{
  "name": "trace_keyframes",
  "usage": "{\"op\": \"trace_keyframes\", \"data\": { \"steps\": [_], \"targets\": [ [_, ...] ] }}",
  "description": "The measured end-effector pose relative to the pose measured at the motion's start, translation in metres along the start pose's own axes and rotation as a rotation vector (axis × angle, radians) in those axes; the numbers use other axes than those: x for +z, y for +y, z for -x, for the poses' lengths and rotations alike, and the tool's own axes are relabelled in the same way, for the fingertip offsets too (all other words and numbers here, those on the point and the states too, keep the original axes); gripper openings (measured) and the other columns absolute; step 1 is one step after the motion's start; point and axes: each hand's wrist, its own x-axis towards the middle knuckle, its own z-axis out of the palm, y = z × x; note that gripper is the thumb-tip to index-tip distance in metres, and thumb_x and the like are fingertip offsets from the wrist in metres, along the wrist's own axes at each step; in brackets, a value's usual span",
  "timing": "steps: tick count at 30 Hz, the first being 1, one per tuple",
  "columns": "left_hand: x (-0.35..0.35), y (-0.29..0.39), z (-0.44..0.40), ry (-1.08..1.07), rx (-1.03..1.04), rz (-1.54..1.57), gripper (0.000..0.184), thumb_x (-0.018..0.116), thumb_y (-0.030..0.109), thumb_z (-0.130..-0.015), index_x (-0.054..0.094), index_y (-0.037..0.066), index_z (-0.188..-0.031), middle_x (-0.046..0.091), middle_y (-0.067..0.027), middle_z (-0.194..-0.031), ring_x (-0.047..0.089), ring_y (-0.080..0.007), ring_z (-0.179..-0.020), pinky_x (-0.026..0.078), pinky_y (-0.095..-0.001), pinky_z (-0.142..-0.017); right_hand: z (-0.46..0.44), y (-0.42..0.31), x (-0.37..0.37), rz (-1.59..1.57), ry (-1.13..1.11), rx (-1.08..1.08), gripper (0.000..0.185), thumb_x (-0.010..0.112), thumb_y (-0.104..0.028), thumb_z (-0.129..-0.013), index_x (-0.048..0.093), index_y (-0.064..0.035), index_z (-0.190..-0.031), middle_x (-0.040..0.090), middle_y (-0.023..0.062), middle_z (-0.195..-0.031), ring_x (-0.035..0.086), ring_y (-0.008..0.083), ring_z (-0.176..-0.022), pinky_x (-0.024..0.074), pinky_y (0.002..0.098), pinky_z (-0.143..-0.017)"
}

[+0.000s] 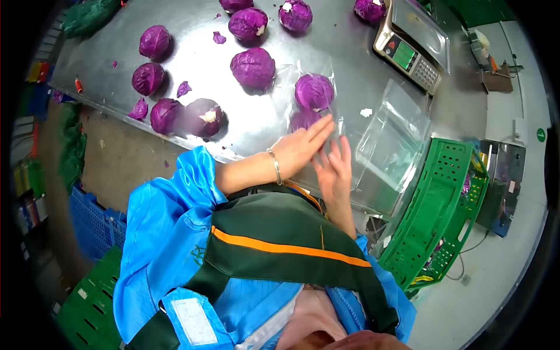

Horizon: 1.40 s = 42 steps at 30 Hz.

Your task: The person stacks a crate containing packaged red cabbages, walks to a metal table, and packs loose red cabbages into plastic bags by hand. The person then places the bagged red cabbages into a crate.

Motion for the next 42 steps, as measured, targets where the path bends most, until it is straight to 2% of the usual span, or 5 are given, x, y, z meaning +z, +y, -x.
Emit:
{"op": "trace_keyframes", "data": {
  "steps": [7,14,23,27,42],
  "targets": [
    [0.031,-0.002,0.056,0.463,-0.29,-0.017,0.047,0.053,-0.01,-0.069,0.041,-0.002,-0.113,0.033,-0.0223,-0.132,0.053,-0.0311,-0.09,0.046,-0.0372,-0.076,-0.078,0.032,-0.036,1.668,0.28,-0.642,0.08,0.069,-0.024,-0.078,0.02,-0.0021,-0.137,0.039,0.0187,-0.127,0.048,0.0256,-0.108,0.0427,0.0365,-0.089],
    [0.078,-0.042,0.044,0.514,-0.652,-0.036,0.045,0.053,0.015,-0.085,0.032,0.009,-0.124,0.054,-0.0241,-0.096,0.055,-0.0397,-0.067,0.046,-0.0424,-0.062,-0.099,0.04,-0.053,0.792,0.067,-0.071,0.027,0.057,-0.03,-0.088,0.048,-0.0052,-0.081,0.053,0.0023,-0.06,0.05,0.0095,-0.045,0.0418,0.0244,-0.038],
    [-0.078,-0.012,-0.101,0.669,0.069,-0.124,0.022,0.048,0.02,-0.088,0.061,0.005,-0.098,0.063,-0.0183,-0.075,0.062,-0.0338,-0.067,0.049,-0.0405,-0.061,-0.083,-0.126,0.01,0.175,0.121,-0.092,0.031,0.051,-0.034,-0.091,0.048,-0.0114,-0.07,0.039,-0.0039,-0.049,0.031,0.0061,-0.035,0.0234,0.0219,-0.031],
    [-0.123,0.044,-0.108,0.188,-0.202,0.23,0.025,0.052,0.02,-0.087,0.063,0.004,-0.102,0.064,-0.013,-0.068,0.06,-0.0152,-0.049,0.048,-0.0302,-0.052,-0.041,-0.182,0.017,0.38,0.147,-0.336,0.034,0.051,-0.031,-0.092,0.046,-0.0123,-0.064,0.034,-0.005,-0.043,0.027,0.0049,-0.032,0.0177,0.0199,-0.03],
    [0.014,-0.07,-0.059,-0.01,-0.273,-0.055,0.024,0.049,0.022,-0.087,0.065,0.006,-0.097,0.063,-0.0199,-0.079,0.062,-0.0361,-0.074,0.049,-0.0401,-0.07,-0.003,-0.083,-0.033,0.692,0.498,-0.161,0.019,0.066,-0.022,-0.082,0.052,-0.0089,-0.079,0.043,-0.0041,-0.049,0.035,0.0021,-0.035,0.0216,0.0178,-0.029]
  ]
}}
